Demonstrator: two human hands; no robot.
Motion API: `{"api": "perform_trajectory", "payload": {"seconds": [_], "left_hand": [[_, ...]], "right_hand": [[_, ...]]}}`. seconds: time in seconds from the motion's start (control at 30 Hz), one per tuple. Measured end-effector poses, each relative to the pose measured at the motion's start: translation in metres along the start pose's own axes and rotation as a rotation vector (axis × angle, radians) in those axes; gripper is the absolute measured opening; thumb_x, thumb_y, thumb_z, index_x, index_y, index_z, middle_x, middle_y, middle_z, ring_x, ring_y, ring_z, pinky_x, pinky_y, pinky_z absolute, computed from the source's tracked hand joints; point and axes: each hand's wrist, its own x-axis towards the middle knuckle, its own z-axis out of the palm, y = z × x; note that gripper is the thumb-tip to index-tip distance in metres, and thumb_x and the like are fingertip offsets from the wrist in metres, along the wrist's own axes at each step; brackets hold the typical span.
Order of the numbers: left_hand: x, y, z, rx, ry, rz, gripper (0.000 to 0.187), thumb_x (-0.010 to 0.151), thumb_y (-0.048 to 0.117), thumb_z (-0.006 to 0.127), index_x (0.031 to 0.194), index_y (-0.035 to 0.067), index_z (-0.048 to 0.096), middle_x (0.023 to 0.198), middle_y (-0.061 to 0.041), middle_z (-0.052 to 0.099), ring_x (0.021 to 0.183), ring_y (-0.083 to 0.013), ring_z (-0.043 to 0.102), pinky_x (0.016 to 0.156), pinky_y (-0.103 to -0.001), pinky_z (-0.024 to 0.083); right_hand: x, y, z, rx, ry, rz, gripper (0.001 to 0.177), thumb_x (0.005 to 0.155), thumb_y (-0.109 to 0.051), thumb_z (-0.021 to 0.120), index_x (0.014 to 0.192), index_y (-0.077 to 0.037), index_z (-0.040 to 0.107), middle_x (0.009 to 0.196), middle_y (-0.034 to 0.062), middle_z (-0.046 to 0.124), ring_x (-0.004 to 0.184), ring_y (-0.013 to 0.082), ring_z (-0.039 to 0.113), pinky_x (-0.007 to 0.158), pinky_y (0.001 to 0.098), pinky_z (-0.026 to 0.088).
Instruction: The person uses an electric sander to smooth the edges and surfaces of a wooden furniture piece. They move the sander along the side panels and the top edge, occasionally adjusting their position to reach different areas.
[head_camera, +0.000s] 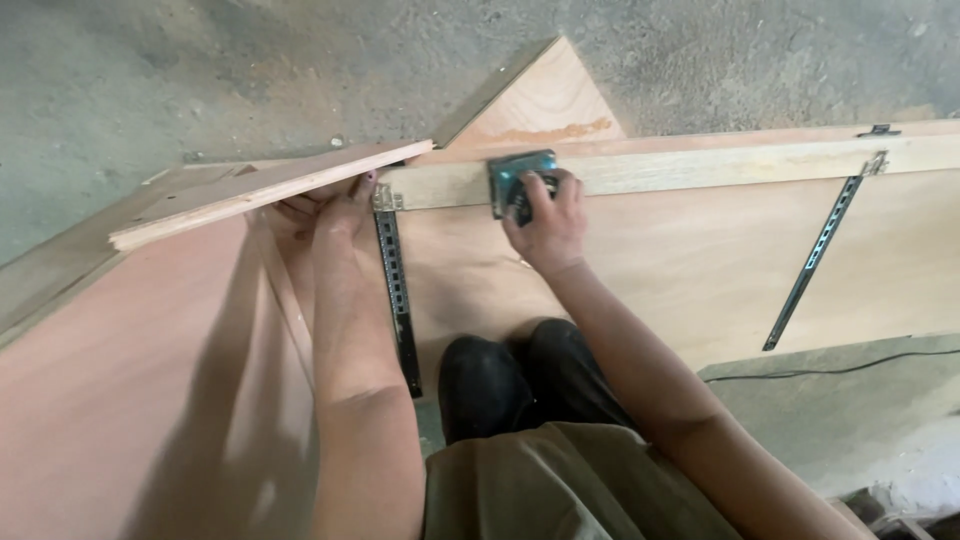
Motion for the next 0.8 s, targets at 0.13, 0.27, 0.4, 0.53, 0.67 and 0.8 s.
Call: {"api": "perform_trajectory", "payload": {"seconds": [0.13, 0.27, 0.4, 0.53, 0.67, 0.8], "left_hand": [[0.017, -0.007, 0.016, 0.02, 0.037, -0.012, 0.116, 0.076, 0.105, 0.019, 0.148, 0.022, 0.055, 0.153, -0.021, 0.046, 0.146, -0.0378, 0.036, 0.122, -0.051, 0.026], [0.142, -0.074, 0.111, 0.015, 0.188, -0.248, 0.135, 0.085, 0.099, 0.025, 0.162, -0.008, -0.003, 0.16, -0.039, -0.017, 0.15, -0.051, -0.019, 0.12, -0.076, 0.005], [0.087, -0.021, 0.085, -0.668, 0.168, -0.366, 0.118, 0.089, 0.093, 0.025, 0.158, -0.001, 0.008, 0.16, -0.032, -0.001, 0.151, -0.051, -0.008, 0.121, -0.075, 0.007], [0.03, 0.011, 0.027, -2.29, 0.15, -0.563, 0.083, 0.097, 0.077, 0.025, 0.151, 0.015, 0.032, 0.159, -0.017, 0.035, 0.151, -0.0509, 0.017, 0.122, -0.074, 0.01], [-0.03, 0.033, 0.003, -2.961, 0.246, -0.602, 0.06, 0.106, 0.068, 0.034, 0.103, 0.027, 0.078, 0.121, -0.003, 0.074, 0.15, -0.0538, 0.035, 0.119, -0.084, 0.004], [0.019, 0.013, 0.021, -2.869, 0.059, -0.662, 0.076, 0.096, 0.08, 0.025, 0.149, 0.032, 0.053, 0.157, -0.009, 0.05, 0.151, -0.0563, 0.021, 0.119, -0.075, 0.016]], "right_hand": [[-0.026, 0.082, -0.013, -0.058, 0.008, 0.079, 0.053, 0.068, -0.033, 0.081, 0.117, -0.019, 0.067, 0.11, 0.0167, 0.055, 0.093, 0.0373, 0.062, 0.079, 0.0423, 0.055], [-0.048, 0.171, -0.039, -0.081, 0.021, 0.187, 0.052, 0.069, -0.029, 0.085, 0.117, -0.019, 0.067, 0.114, 0.0156, 0.056, 0.095, 0.0368, 0.065, 0.079, 0.0426, 0.057], [-0.056, 0.251, -0.073, -0.083, -0.021, 0.339, 0.054, 0.07, -0.02, 0.088, 0.119, -0.015, 0.066, 0.114, 0.0192, 0.054, 0.099, 0.0445, 0.064, 0.082, 0.0508, 0.056], [-0.051, 0.286, -0.102, -0.052, -0.042, 0.452, 0.05, 0.076, -0.021, 0.085, 0.12, -0.011, 0.066, 0.116, 0.0209, 0.054, 0.1, 0.0473, 0.062, 0.085, 0.0547, 0.052], [-0.026, 0.236, -0.099, -0.007, -0.047, 0.493, 0.043, 0.079, -0.017, 0.076, 0.118, -0.004, 0.063, 0.118, 0.0148, 0.047, 0.094, 0.0397, 0.062, 0.077, 0.0531, 0.053], [-0.024, 0.171, -0.072, -0.012, 0.005, 0.336, 0.047, 0.077, -0.022, 0.078, 0.119, -0.004, 0.067, 0.113, 0.0192, 0.051, 0.095, 0.0469, 0.063, 0.076, 0.058, 0.053]]}}
